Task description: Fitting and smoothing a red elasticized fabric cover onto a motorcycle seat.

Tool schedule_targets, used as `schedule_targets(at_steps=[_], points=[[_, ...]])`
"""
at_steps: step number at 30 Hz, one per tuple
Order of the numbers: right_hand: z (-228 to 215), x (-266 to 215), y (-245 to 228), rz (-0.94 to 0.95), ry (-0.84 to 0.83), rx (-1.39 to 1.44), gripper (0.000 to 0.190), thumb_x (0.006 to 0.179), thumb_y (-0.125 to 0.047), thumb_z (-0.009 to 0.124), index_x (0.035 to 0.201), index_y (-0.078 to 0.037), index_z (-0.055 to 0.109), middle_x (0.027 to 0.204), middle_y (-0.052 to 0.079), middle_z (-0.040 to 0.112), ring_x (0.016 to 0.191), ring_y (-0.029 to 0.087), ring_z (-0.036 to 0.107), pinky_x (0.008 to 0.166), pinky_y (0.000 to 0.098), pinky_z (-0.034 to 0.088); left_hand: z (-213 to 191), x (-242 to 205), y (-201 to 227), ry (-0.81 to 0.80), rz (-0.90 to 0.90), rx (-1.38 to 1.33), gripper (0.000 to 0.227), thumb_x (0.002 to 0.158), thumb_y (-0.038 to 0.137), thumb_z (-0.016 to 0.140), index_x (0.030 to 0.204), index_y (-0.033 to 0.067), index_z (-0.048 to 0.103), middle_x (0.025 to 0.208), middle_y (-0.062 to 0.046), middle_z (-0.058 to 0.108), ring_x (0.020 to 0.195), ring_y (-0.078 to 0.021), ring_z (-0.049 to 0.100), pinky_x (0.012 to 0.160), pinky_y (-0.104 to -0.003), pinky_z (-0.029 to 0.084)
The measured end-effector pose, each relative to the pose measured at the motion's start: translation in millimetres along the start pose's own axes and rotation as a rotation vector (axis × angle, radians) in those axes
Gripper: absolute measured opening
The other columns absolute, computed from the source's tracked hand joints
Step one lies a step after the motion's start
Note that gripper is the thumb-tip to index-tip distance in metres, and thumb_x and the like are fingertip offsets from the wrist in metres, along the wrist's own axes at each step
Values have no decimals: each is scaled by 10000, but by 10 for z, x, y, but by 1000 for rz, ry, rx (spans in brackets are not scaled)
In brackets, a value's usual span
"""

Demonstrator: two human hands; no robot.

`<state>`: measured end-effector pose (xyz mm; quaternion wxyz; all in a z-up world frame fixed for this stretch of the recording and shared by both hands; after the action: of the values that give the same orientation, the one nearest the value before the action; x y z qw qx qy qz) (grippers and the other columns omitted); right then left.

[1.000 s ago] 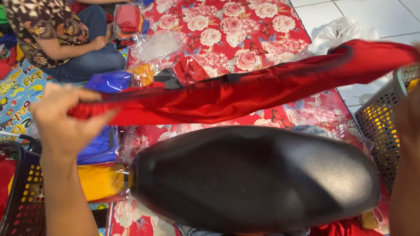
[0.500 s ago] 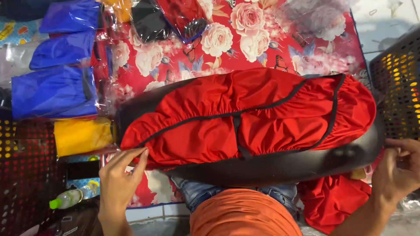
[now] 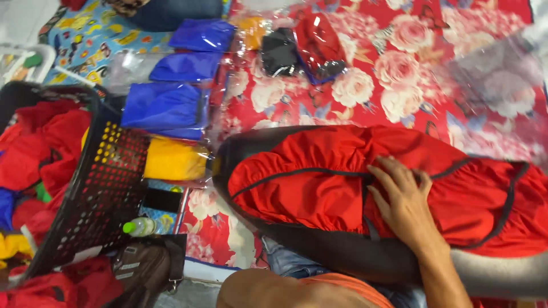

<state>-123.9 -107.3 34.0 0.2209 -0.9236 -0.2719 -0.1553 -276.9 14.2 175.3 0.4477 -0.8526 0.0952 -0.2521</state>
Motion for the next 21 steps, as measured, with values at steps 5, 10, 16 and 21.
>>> schedule_targets(at_steps=[5,10,16,21], points=[[89,-90,172,128,-98,71,371,950,-254,715,1310,-175,676,1366,37,660,1367,227,565,1121,454,342,108,-48,169,-55,27,-523,223,838,-75,526,753,48,691,725,-108,634,670,-300,603,664,-395,476],[74,-77,195,145,-79,84,340,946,-261,728,1274,-176,701,1315,44,685,1343,230,583,1118,437,348,162,16,391,-46,122,-1061,166,912,35,529,844,114,659,798,-31,600,714,-237,567,726,-338,466],[143,-121,261,148,-100,116,322,963,-258,717,1273,-169,699,1332,39,676,1364,215,568,1122,430,333,350,103,486,-74,305,-1784,96,1012,182,533,966,202,615,896,72,555,773,-153,519,810,-261,453],[127,-99,278,126,-90,151,313,964,-261,715,1263,-169,704,1322,46,681,1361,236,569,1098,456,341,206,223,797,-84,526,-2483,58,1111,329,537,1087,290,571,994,175,509,832,-70,470,895,-186,440]])
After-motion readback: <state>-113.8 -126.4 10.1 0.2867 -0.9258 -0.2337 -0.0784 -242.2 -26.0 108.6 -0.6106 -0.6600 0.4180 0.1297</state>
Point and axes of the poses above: each hand's wrist, its own x-axis towards the middle knuckle, its own z-axis out of the palm, y = z × x, the point moved 6 cm from there along x, towards the middle knuckle
